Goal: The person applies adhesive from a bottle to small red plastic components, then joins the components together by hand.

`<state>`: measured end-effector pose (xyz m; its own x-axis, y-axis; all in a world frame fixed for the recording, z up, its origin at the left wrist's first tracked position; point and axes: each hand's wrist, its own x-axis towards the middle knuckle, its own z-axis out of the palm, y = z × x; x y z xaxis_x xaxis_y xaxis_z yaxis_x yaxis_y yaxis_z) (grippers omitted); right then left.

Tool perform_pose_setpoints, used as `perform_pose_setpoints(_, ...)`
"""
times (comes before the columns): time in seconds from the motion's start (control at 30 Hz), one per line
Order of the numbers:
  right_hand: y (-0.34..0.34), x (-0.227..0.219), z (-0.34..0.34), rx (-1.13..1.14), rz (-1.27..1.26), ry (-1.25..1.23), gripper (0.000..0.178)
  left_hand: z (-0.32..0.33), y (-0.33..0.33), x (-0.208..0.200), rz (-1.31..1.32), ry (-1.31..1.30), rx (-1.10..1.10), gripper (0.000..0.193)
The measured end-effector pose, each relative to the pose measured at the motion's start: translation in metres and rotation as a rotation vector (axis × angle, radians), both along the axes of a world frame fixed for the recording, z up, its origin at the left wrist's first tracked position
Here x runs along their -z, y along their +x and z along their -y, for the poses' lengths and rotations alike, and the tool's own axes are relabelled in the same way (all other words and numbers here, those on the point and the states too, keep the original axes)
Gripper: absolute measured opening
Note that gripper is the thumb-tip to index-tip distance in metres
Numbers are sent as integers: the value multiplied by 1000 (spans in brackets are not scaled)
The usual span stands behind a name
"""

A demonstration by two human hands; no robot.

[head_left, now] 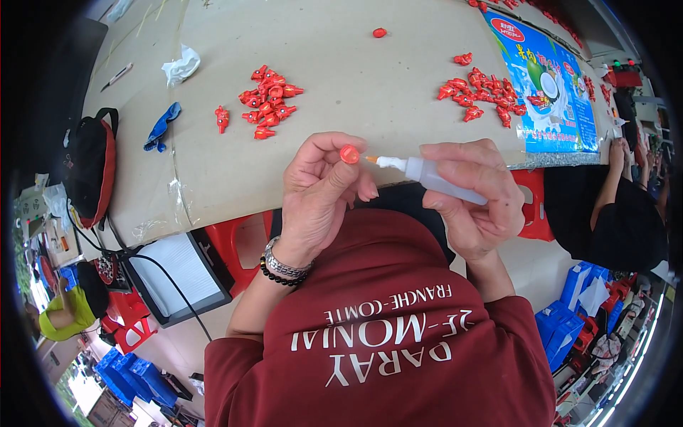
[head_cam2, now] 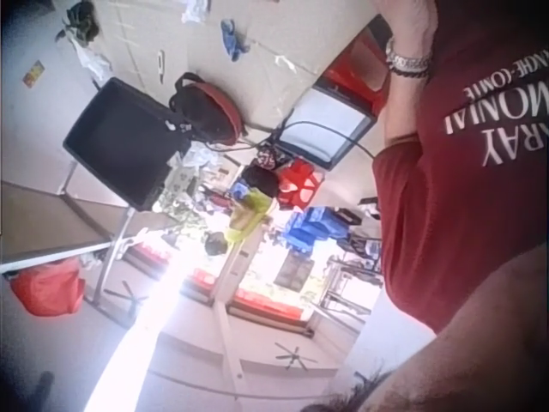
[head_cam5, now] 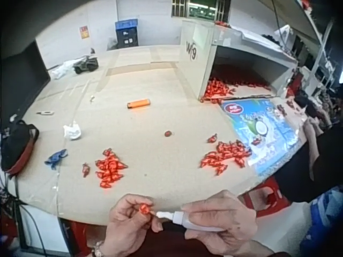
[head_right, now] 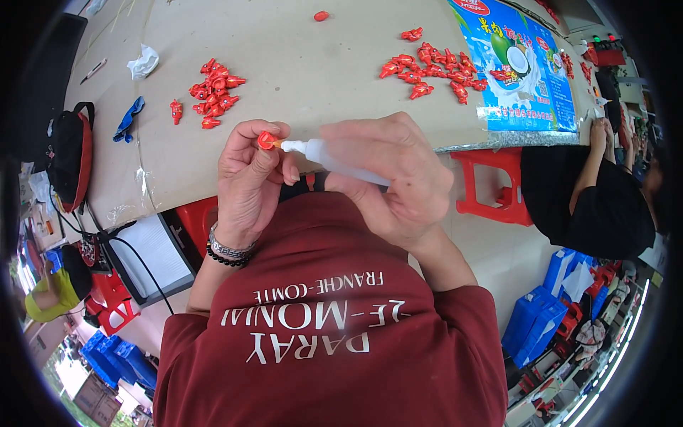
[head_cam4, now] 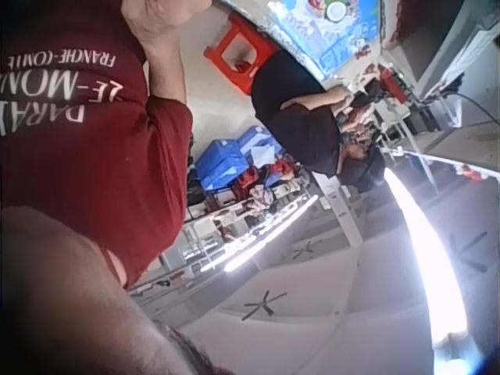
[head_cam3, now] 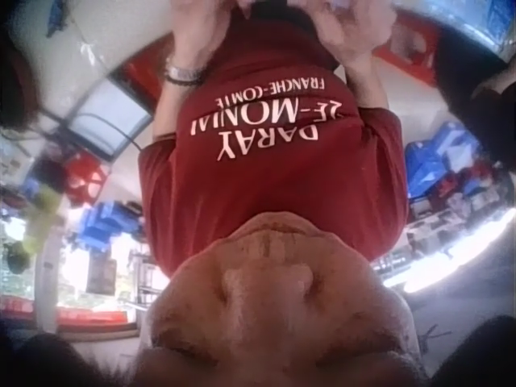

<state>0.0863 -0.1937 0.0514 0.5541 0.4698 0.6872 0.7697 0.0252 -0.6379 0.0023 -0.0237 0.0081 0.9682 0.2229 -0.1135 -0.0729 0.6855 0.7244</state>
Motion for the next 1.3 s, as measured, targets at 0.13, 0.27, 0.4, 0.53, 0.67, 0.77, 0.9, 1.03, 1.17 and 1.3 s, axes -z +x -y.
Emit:
perform_pose_setpoints(0.13,-1,1,-4,3,44,-24,30,1,-1,1,-7,29,3,19)
perform_pose_setpoints(0.27,-3,1,-7,23,71,-29,30,1,-1,2,3,60,-2,20)
perform_pose_setpoints(0.4,-5,1,-8,34,80,-52,30,1,-2,3,4,67,-7,21)
perform_pose_setpoints(0.53,-6,1,-8,38,72,-60,30,0,-2,4,6,76,-10,20)
perform_pose_setpoints(0.67,-6,0,-9,38,78,-69,31,1,-2,3,11,62,-9,20)
perform_pose_setpoints(0.77,-6,1,-10,35,83,-64,32,3,-1,3,10,40,-19,20)
perform_pose_setpoints(0.9,-6,1,-11,39,92,-67,33,2,-2,4,5,36,-15,20)
perform_pose_setpoints(1.03,-5,2,-11,43,113,-71,33,1,-3,6,-16,32,-18,20)
perform_pose_setpoints(1.17,-5,-1,-8,55,114,-70,32,-1,-3,5,-62,120,-57,19)
perform_pose_setpoints(1.3,-5,-1,-8,61,105,-67,32,-2,-4,6,-70,227,-102,18)
